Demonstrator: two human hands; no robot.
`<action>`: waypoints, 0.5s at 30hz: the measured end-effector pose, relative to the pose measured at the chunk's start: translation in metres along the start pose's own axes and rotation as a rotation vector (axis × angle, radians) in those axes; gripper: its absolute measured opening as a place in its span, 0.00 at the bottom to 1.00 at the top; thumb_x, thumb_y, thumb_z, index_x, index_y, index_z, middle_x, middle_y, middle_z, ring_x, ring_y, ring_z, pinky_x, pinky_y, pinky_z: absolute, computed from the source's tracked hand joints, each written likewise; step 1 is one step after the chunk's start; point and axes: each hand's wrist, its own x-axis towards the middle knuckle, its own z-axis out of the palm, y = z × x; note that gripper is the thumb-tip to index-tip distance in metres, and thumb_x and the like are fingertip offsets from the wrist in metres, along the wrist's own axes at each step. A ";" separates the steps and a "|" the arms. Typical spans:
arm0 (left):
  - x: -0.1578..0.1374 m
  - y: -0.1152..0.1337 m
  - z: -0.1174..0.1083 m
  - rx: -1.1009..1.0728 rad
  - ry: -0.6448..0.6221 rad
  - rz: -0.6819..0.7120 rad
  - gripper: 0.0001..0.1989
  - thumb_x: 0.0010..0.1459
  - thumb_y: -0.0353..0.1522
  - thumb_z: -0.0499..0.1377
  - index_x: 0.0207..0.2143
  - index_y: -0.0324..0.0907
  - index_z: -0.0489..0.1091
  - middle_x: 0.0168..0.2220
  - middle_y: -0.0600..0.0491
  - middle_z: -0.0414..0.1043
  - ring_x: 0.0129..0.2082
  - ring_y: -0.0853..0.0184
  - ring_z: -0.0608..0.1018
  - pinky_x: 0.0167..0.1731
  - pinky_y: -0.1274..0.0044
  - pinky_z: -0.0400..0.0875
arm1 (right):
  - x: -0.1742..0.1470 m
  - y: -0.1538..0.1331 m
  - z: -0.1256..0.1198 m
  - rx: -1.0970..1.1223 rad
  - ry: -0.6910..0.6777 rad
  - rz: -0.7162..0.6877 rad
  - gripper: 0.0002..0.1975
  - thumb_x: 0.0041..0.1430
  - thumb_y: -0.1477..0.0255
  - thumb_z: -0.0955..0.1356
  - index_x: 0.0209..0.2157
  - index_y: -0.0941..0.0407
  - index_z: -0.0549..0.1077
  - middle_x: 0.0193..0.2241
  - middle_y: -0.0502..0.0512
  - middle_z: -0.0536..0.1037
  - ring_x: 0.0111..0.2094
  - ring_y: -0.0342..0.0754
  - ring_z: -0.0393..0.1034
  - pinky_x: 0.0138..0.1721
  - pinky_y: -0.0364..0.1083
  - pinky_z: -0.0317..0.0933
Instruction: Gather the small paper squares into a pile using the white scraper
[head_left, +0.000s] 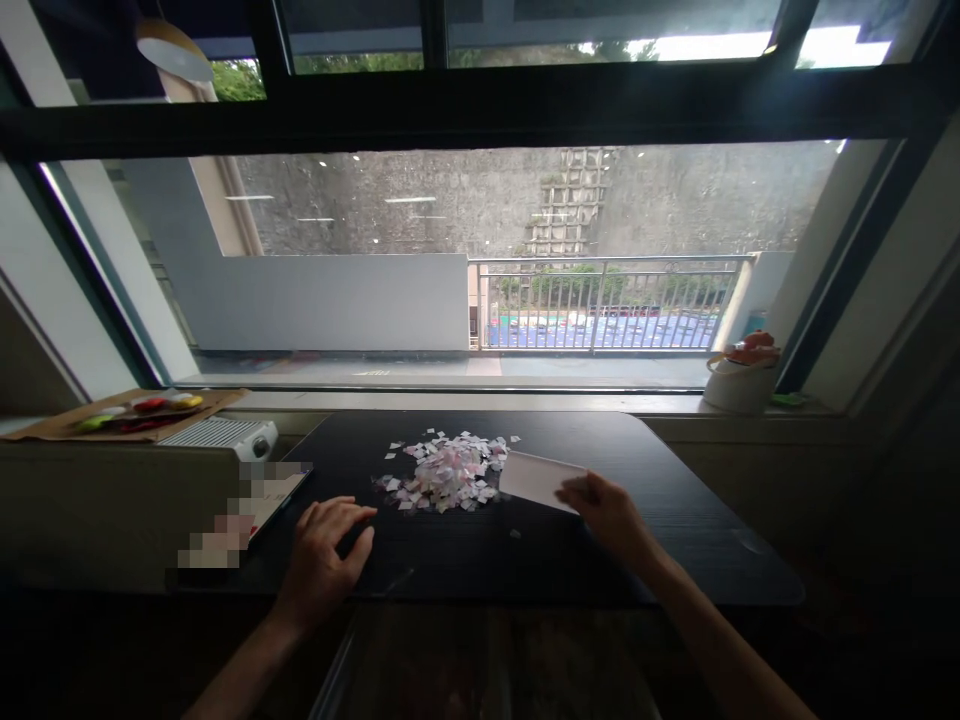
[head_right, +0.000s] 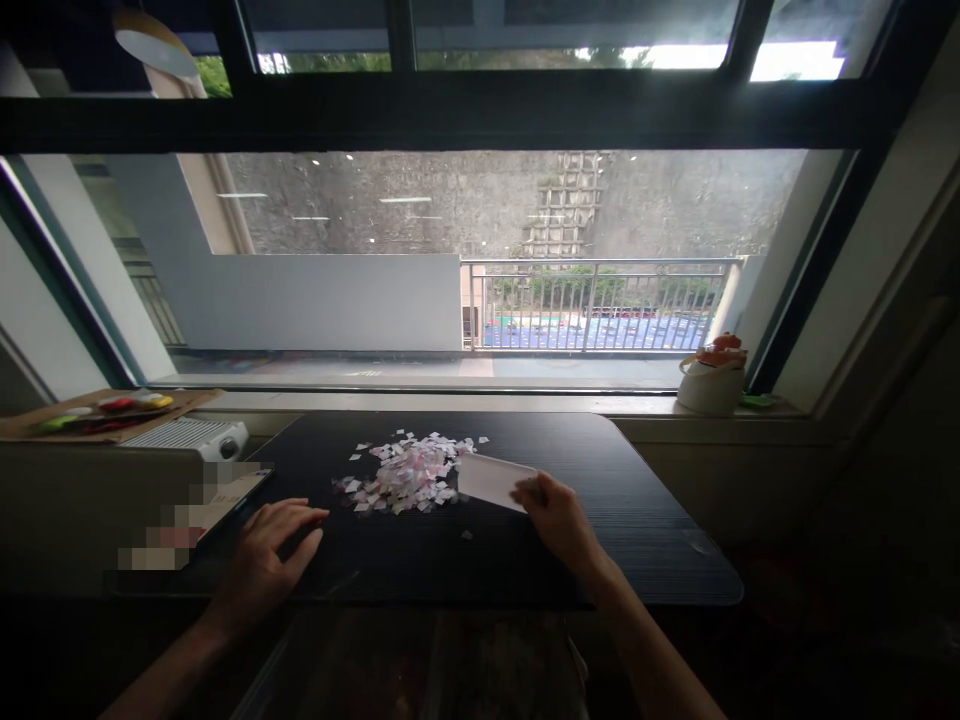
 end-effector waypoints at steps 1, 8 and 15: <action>0.000 0.001 0.000 0.001 -0.001 -0.005 0.11 0.53 0.37 0.53 0.34 0.45 0.73 0.35 0.52 0.77 0.43 0.57 0.75 0.50 0.61 0.60 | -0.008 -0.003 0.005 -0.007 -0.011 -0.010 0.10 0.52 0.64 0.68 0.29 0.57 0.73 0.26 0.53 0.79 0.28 0.49 0.73 0.31 0.46 0.67; 0.001 0.008 -0.003 -0.009 0.004 -0.048 0.10 0.53 0.35 0.53 0.33 0.46 0.73 0.34 0.51 0.77 0.43 0.58 0.75 0.50 0.62 0.60 | -0.047 -0.041 0.031 -0.123 -0.110 -0.085 0.10 0.59 0.65 0.64 0.32 0.56 0.72 0.28 0.53 0.80 0.29 0.47 0.73 0.31 0.43 0.65; 0.002 0.015 -0.003 -0.019 -0.006 -0.080 0.09 0.54 0.34 0.52 0.34 0.45 0.72 0.34 0.51 0.77 0.44 0.58 0.74 0.52 0.60 0.57 | -0.093 -0.033 -0.009 -0.482 0.138 -0.093 0.12 0.58 0.65 0.63 0.40 0.53 0.75 0.38 0.58 0.82 0.38 0.57 0.77 0.36 0.48 0.69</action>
